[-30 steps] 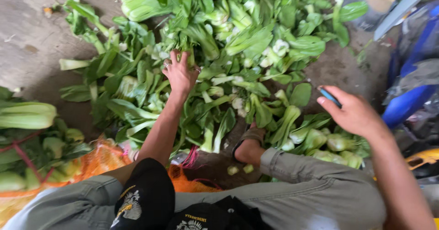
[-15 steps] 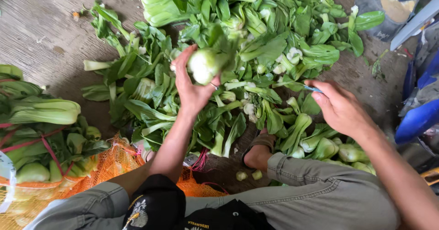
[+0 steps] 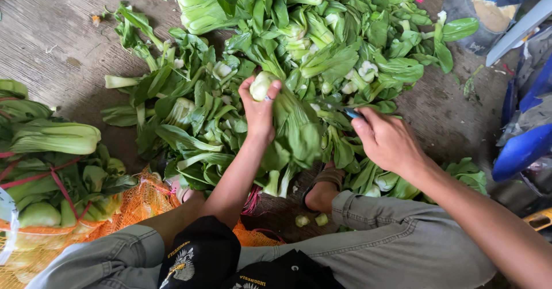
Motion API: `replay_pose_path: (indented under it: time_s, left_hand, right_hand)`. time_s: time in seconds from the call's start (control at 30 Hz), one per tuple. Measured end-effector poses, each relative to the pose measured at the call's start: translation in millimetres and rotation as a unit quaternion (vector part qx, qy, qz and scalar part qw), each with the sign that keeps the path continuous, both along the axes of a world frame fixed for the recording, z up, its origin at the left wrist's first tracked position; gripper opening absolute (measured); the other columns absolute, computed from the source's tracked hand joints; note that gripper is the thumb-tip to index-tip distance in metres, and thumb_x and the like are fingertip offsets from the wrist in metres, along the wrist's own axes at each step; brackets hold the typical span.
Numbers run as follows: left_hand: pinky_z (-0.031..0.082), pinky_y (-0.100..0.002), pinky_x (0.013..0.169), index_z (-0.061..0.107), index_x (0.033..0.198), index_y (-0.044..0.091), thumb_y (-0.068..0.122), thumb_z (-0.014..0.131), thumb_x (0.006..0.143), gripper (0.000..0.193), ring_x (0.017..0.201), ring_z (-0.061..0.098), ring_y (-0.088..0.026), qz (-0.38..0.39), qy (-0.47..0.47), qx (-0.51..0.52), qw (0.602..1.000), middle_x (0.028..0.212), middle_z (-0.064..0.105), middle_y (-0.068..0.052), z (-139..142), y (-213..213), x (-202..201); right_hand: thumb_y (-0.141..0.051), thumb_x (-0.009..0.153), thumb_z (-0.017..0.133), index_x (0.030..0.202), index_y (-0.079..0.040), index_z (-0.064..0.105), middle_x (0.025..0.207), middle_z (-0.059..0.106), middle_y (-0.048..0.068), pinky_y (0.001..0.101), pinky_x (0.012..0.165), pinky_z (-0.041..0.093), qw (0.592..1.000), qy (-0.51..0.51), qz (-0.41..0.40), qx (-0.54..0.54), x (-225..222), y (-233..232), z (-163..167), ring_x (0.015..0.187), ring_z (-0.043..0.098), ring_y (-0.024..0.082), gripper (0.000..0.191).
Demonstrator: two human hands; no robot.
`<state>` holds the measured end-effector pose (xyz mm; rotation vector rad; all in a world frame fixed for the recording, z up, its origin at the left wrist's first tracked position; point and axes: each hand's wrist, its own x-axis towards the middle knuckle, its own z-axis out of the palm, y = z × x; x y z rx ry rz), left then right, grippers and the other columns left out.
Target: The person sits on the floor among large piles of bok choy and trims them one at a time, holding each head in one hand and cutting off root ends and outer leaves with a small knife, then tossing the trimmed vegetable back onto the pile.
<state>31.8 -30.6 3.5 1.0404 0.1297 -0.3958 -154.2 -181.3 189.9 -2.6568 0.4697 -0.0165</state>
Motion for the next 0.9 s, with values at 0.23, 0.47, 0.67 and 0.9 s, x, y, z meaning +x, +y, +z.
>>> replay_pose_path:
  time_s: [0.23,0.47,0.67,0.9]
  left_hand:
    - [0.045,-0.035,0.112,0.049,0.146,-0.001,0.013,0.084,0.082,0.074,0.124,0.060,-0.023,-0.106,-0.016,-0.234,0.966,0.135,0.063,-0.012,-4.8,-5.0,4.1]
    - [0.055,-0.037,0.104,0.043,0.138,0.002,0.016,0.095,0.074,0.083,0.115,0.063,-0.023,-0.105,-0.223,0.020,0.969,0.129,0.059,-0.016,21.2,-4.8,-25.0]
    - [0.048,-0.036,0.109,0.033,0.140,0.002,0.012,0.094,0.071,0.093,0.129,0.053,-0.023,-0.072,-0.328,0.034,0.941,0.143,0.044,-0.014,34.4,-10.3,-39.9]
    - [0.058,-0.033,0.096,0.046,0.136,0.002,0.008,0.092,0.074,0.078,0.105,0.070,-0.017,-0.176,-0.325,0.081,0.926,0.116,0.070,-0.009,60.4,0.4,-51.2]
  right_hand:
    - [-0.035,0.109,0.040,0.097,-0.003,0.059,0.076,0.066,0.025,0.0595,0.069,0.049,0.998,-0.006,-0.035,-0.052,-3.9,-18.5,-7.0,0.076,0.065,0.050,0.039]
    - [-0.038,0.107,0.041,0.094,-0.006,0.060,0.055,0.063,0.018,0.0551,0.052,0.051,0.995,0.026,-0.006,-0.096,-4.6,-15.6,0.1,0.053,0.066,0.042,0.039]
    - [-0.038,0.104,0.053,0.091,-0.003,0.058,0.057,0.064,0.018,0.0543,0.046,0.049,0.989,0.037,0.030,-0.137,2.4,0.5,-10.1,0.050,0.063,0.042,0.038]
    - [-0.038,0.102,0.062,0.088,-0.002,0.057,0.066,0.066,0.019,0.0534,0.048,0.049,0.984,0.007,0.045,-0.171,12.1,4.2,-16.4,0.054,0.065,0.042,0.039]
